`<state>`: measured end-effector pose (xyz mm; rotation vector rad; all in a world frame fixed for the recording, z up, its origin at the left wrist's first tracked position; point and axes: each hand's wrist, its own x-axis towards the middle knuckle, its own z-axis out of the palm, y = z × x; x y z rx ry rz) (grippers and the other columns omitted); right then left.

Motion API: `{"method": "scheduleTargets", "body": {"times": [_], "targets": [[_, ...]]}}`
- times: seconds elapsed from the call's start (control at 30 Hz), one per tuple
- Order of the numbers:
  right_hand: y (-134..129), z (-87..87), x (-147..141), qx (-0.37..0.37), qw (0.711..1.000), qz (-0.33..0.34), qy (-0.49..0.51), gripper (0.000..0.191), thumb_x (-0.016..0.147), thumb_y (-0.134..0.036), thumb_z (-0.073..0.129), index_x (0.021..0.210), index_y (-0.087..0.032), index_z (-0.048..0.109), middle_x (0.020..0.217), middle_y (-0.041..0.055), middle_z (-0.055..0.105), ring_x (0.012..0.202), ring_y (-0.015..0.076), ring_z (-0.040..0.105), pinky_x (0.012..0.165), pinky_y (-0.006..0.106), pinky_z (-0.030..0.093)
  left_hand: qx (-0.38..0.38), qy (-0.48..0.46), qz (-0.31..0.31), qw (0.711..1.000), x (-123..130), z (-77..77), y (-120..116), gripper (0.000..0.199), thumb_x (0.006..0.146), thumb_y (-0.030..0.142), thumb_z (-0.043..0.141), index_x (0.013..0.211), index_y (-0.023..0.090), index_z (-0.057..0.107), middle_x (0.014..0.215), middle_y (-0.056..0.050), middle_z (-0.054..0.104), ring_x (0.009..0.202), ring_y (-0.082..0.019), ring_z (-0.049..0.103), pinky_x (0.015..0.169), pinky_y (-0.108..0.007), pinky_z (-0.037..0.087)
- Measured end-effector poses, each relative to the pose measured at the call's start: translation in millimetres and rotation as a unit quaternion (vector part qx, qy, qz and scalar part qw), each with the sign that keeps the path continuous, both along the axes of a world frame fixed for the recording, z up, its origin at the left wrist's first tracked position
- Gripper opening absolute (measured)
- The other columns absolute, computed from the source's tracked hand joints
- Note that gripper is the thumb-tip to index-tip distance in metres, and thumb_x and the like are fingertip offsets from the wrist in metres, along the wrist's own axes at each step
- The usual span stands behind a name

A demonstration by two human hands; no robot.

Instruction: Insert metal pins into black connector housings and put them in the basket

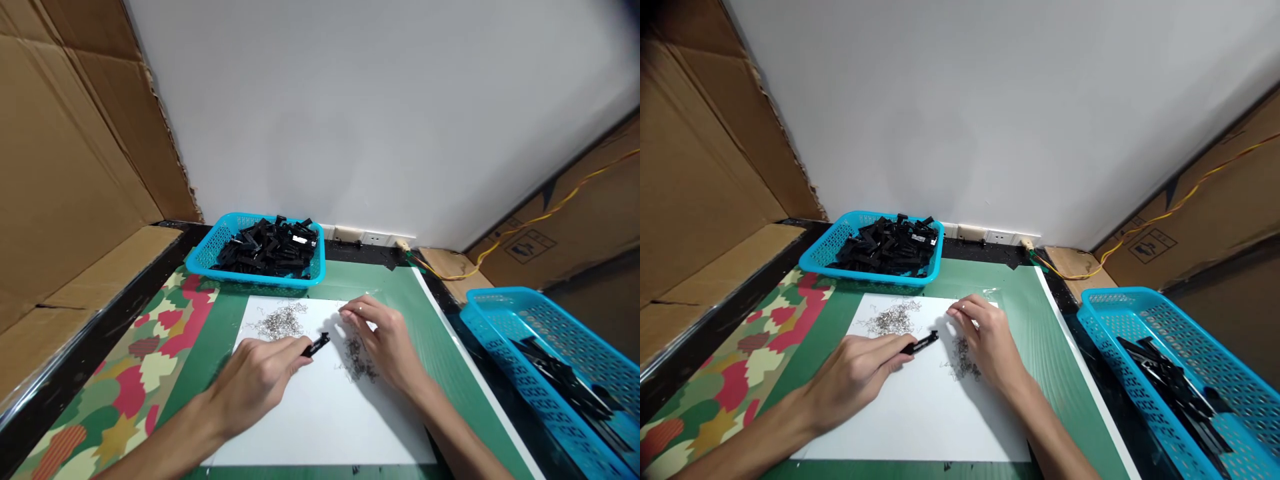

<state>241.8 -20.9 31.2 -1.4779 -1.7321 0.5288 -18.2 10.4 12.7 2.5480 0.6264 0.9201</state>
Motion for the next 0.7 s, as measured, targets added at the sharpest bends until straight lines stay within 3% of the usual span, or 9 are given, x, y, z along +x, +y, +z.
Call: {"method": "scheduleTargets", "body": {"times": [0.17, 0.3, 0.43, 0.57, 0.7], "targets": [[2.0, -3.0, -12.1, -0.083, 0.975, -0.039, 0.202, 0.041, 0.104, -0.051, 0.063, 0.085, -0.016, 0.073, 0.081, 0.0083, 0.077, 0.078, 0.0237, 0.077, 0.078, 0.036, 0.064, 0.007, 0.039, -0.014, 0.999, -1.9, -4.2, 2.1, 0.025, 0.107, 0.013, 0.052, 0.129, 0.015, 0.065, 0.088, -0.007, 0.077, 0.070, -0.019, 0.075, 0.057, -0.026, 0.052], [2.0, -2.7, -16.0, -0.111, 0.966, -0.036, 0.229, 0.045, 0.103, -0.055, 0.063, 0.083, -0.015, 0.071, 0.081, 0.0085, 0.076, 0.077, 0.0240, 0.077, 0.076, 0.036, 0.064, 0.027, 0.060, -0.041, 0.997, -2.7, -5.1, 2.0, 0.025, 0.108, 0.012, 0.051, 0.129, 0.015, 0.064, 0.092, -0.007, 0.078, 0.072, -0.019, 0.075, 0.058, -0.027, 0.052], [-2.1, 1.5, -13.8, -0.083, 0.987, -0.026, 0.135, 0.044, 0.110, -0.049, 0.051, 0.083, -0.018, 0.067, 0.083, 0.0058, 0.074, 0.078, 0.0204, 0.072, 0.076, 0.032, 0.057, 0.075, 0.054, -0.046, 0.995, -2.5, -4.6, 0.7, 0.025, 0.108, 0.013, 0.052, 0.127, 0.014, 0.067, 0.091, -0.008, 0.078, 0.071, -0.018, 0.075, 0.056, -0.026, 0.054], [-6.4, 10.0, -9.3, -0.027, 1.000, -0.006, -0.005, 0.038, 0.115, -0.036, 0.038, 0.089, -0.021, 0.060, 0.082, 0.0031, 0.068, 0.072, 0.0173, 0.059, 0.070, 0.030, 0.045, 0.076, 0.042, -0.044, 0.995, -1.7, -3.3, -0.4, 0.024, 0.108, 0.015, 0.052, 0.124, 0.015, 0.070, 0.087, -0.007, 0.078, 0.068, -0.017, 0.075, 0.058, -0.024, 0.057], [-8.0, 13.2, -6.5, -0.043, 0.991, 0.043, -0.118, 0.023, 0.112, -0.028, 0.045, 0.100, -0.021, 0.064, 0.094, 0.0063, 0.071, 0.085, 0.0213, 0.061, 0.076, 0.032, 0.043, 0.065, 0.044, -0.041, 0.996, -1.8, -4.2, -0.4, 0.021, 0.108, 0.017, 0.054, 0.122, 0.016, 0.070, 0.090, -0.007, 0.079, 0.070, -0.018, 0.076, 0.061, -0.025, 0.058]]}}
